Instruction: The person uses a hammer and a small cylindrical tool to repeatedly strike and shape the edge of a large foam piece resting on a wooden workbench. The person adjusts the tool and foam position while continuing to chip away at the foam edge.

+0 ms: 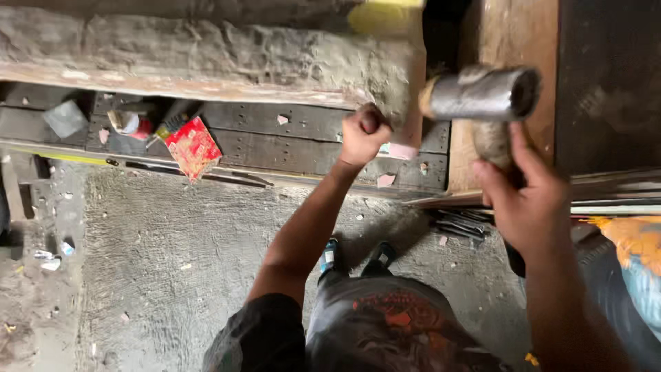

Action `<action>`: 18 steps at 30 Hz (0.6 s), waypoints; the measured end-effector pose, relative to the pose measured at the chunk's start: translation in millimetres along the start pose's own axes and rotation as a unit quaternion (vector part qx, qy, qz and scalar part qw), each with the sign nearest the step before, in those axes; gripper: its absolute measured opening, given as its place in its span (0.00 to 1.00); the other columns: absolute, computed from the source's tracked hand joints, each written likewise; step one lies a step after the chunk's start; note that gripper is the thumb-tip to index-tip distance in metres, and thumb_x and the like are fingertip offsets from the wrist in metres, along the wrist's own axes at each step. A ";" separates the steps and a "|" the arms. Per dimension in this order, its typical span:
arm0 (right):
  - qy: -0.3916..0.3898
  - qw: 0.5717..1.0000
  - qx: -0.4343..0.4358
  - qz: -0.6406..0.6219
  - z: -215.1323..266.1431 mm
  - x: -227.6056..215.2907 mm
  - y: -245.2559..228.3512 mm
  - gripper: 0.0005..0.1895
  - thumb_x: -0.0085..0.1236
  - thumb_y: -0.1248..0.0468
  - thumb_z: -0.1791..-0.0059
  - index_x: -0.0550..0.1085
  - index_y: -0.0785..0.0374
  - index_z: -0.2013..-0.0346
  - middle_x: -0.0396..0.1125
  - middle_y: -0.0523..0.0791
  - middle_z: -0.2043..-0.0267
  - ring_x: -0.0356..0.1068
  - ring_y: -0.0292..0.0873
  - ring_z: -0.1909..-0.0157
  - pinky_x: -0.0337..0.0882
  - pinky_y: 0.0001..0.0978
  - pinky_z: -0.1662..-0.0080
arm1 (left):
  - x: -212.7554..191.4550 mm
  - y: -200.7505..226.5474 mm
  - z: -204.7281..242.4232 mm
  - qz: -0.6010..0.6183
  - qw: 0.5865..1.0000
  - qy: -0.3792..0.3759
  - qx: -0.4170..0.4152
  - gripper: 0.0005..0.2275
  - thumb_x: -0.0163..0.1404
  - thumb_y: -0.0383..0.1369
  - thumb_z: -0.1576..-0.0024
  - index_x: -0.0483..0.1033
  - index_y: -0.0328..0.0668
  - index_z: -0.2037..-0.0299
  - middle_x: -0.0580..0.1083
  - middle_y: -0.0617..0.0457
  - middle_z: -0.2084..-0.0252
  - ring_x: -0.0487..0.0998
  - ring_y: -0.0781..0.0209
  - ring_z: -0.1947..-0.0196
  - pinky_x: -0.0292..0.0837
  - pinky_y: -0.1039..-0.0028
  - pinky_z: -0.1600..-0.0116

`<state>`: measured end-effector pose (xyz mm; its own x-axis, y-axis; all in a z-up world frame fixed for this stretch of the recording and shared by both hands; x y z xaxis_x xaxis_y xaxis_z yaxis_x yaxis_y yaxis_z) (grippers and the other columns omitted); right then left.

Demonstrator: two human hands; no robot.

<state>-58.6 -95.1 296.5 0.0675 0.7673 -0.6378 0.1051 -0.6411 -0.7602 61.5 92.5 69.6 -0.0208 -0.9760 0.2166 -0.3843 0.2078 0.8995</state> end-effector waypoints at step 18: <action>0.022 0.995 0.015 -0.091 2.3 5.0 22.8 0.34 0.57 0.71 0.46 0.59 0.67 0.24 0.68 0.42 0.66 0.64 0.31 0.72 0.67 0.24 0.71 | -3.2 19.0 -30.5 -0.063 0.997 0.036 0.020 0.08 0.56 0.22 0.51 0.68 0.38 0.76 0.63 0.60 0.81 0.60 0.75 0.77 0.60 0.80 0.71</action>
<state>-58.2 -105.9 275.7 0.0932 0.8707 -0.4829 0.0910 -0.4904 -0.8667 82.4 101.6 97.6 0.0951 -0.9870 0.1298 -0.4155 0.0792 0.9061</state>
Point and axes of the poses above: each hand's wrist, its own z-axis away from the middle knuckle, its own x-axis out of the palm, y = z × x, the point moved 8 cm from there along -z, towards the middle knuckle
